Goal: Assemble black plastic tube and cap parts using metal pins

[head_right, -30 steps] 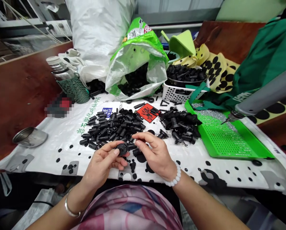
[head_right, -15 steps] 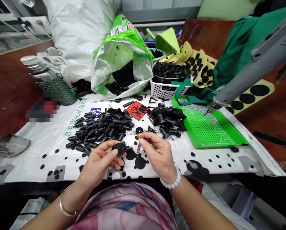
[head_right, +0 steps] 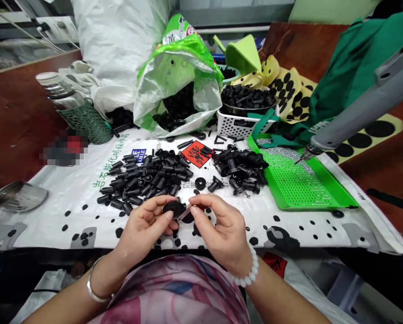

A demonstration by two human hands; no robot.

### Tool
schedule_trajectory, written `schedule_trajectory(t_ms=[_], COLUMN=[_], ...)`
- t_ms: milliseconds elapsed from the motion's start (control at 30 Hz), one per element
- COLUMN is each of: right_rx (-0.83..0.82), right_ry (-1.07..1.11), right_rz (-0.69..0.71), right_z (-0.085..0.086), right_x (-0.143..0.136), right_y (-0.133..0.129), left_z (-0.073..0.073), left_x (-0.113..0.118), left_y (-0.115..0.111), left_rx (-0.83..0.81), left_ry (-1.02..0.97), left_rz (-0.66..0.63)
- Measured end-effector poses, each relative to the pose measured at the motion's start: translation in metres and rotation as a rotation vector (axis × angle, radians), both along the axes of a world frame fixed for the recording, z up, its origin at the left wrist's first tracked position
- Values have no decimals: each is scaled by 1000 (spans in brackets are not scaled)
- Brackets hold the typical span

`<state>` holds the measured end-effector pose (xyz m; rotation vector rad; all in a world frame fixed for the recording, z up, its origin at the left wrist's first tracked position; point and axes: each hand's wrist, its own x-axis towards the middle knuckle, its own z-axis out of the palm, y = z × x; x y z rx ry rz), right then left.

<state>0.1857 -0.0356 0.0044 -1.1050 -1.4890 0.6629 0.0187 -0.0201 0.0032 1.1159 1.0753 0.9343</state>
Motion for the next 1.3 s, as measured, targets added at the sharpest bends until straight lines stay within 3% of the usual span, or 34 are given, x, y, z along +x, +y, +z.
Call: schedule_trajectory(t_ms=[467, 700, 900, 967, 1133, 1300], right_rx=[431, 457, 414, 340, 94, 25], right_ry=[-395, -570, -575, -509, -261, -176], right_rz=[-15, 52, 64, 81, 205, 231], right_z=[3, 14, 17, 16, 14, 14], right_x=[-6, -2, -2, -3, -3, -1], right_y=[3, -2, -8, -9, -11, -11], left_z=[-1, 0, -2, -1, 1, 3], left_x=[-6, -14, -16, -15, -11, -10], left_y=[-6, -6, -6, -6, -8, -8], left_rx=[168, 515, 854, 805, 466, 323], left_ry=[155, 411, 578, 515, 214, 118], left_rz=[-127, -83, -80, -77, -152, -177])
